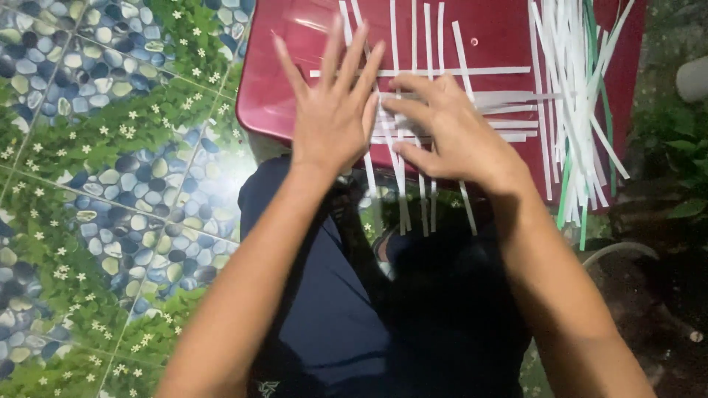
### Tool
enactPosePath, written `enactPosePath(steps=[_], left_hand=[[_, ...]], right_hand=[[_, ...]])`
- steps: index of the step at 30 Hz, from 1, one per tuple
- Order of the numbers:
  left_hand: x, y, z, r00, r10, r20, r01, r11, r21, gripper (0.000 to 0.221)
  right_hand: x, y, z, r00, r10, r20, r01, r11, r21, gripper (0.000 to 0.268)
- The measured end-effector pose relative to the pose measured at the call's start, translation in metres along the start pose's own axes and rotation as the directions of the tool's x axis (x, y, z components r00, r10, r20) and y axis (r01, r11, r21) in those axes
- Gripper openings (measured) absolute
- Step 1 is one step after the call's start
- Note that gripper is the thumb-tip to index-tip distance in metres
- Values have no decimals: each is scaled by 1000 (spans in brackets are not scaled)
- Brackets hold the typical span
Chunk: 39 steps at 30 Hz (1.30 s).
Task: Weaving thin plastic strips together on a red plastic tray to form a woven pattern.
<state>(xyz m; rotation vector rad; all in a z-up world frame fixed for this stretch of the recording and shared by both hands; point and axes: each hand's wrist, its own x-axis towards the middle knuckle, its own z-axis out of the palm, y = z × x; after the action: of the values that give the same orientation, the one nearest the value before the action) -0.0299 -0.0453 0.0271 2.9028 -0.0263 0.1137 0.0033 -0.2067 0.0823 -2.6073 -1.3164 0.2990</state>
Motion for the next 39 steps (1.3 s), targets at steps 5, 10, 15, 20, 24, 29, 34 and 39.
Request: enactPosePath(steps=[5,10,15,20,24,29,34,39], left_hand=[[4,4,17,991,-120,53,122,992,-25,55],[5,-5,11,998,-16,60,17,1000,-9,52],[2,-7,14,1000,8,10,-8,1000,-2,50],[1,-8,21,991,48,-125,-55,997,-56,46],[-3,-13,32,967,75,-242,-108,986,-128,34],[-5,-10,41,878,81,-471,-202,956,-211,21],[-5,-12,42,896,65,-439,-184,955,-234,23],[-5,-11,43,864,65,-499,-214,945,-248,19]], right_hand=[[-11,11,19,992,-104,-67,104,995,-9,45],[-2,3,14,1000,-21,-1,21,999,28,46],[5,2,7,999,30,39,-33,998,61,63],[15,6,4,987,112,112,-116,993,31,78],[17,10,8,989,117,94,-123,990,65,87],[13,11,10,992,98,74,-104,991,84,81],[11,11,10,978,200,64,-204,976,69,88],[4,20,15,988,157,-12,-156,987,43,80]])
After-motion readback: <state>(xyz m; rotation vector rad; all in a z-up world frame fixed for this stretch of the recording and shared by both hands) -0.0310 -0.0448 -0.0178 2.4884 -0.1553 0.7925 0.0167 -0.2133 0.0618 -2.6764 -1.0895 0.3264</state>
